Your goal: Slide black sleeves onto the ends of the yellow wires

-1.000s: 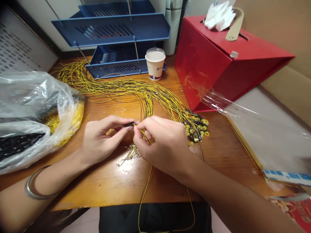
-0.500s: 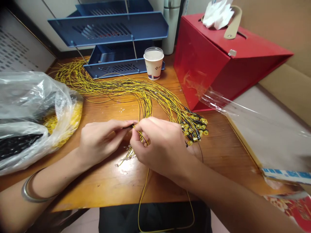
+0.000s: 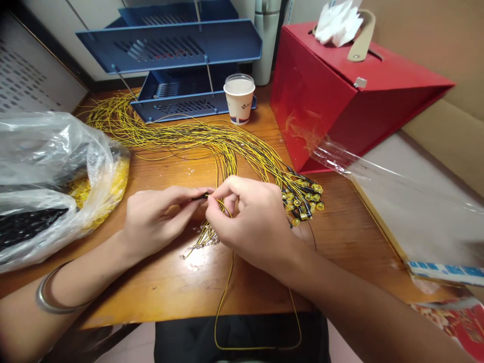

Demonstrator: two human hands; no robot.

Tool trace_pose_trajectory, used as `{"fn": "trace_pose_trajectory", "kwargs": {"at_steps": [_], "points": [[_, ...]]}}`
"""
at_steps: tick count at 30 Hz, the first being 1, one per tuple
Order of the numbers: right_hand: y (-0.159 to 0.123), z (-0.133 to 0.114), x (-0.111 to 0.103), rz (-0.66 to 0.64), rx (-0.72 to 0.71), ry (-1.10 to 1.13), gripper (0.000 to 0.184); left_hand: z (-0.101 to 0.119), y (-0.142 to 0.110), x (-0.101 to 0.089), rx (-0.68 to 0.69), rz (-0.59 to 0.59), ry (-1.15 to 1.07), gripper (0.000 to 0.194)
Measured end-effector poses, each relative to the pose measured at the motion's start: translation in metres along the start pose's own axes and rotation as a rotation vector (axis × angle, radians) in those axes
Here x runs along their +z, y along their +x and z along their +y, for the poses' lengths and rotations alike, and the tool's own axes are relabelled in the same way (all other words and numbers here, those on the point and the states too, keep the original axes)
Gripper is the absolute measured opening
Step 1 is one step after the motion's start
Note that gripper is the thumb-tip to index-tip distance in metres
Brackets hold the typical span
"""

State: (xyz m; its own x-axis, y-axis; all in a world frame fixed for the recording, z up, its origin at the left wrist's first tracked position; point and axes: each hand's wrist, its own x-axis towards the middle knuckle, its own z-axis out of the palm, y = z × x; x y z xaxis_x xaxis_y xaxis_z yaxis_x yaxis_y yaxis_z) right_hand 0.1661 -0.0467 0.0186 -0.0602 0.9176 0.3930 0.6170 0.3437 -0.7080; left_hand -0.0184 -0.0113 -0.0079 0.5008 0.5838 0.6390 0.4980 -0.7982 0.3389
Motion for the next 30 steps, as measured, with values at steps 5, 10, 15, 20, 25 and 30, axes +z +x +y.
{"fn": "trace_pose_trajectory", "kwargs": {"at_steps": [5,10,15,20,25,30], "points": [[0.0027,0.0005,-0.0022,-0.054,0.109,0.117,0.01,0.0002,0.0007,0.0008,-0.024,0.0,-0.074,0.014],[0.0023,0.0014,-0.0022,-0.076,0.129,0.136,0.009,0.0022,0.0018,0.0001,-0.014,-0.01,-0.084,0.015],[0.0036,0.0014,-0.0015,-0.091,0.136,0.132,0.009,0.004,0.0025,0.0004,-0.019,-0.009,-0.102,0.015],[0.0052,0.0033,-0.0019,-0.109,0.149,0.138,0.007,0.0055,0.0033,0.002,-0.122,-0.04,-0.187,0.013],[0.0063,0.0064,-0.0029,-0.161,0.174,0.194,0.006,0.0053,0.0054,0.0016,-0.217,-0.025,-0.207,0.012],[0.0096,0.0069,-0.0047,-0.143,0.196,0.235,0.011,0.0045,0.0069,0.0009,-0.284,-0.003,-0.217,0.012]]}}
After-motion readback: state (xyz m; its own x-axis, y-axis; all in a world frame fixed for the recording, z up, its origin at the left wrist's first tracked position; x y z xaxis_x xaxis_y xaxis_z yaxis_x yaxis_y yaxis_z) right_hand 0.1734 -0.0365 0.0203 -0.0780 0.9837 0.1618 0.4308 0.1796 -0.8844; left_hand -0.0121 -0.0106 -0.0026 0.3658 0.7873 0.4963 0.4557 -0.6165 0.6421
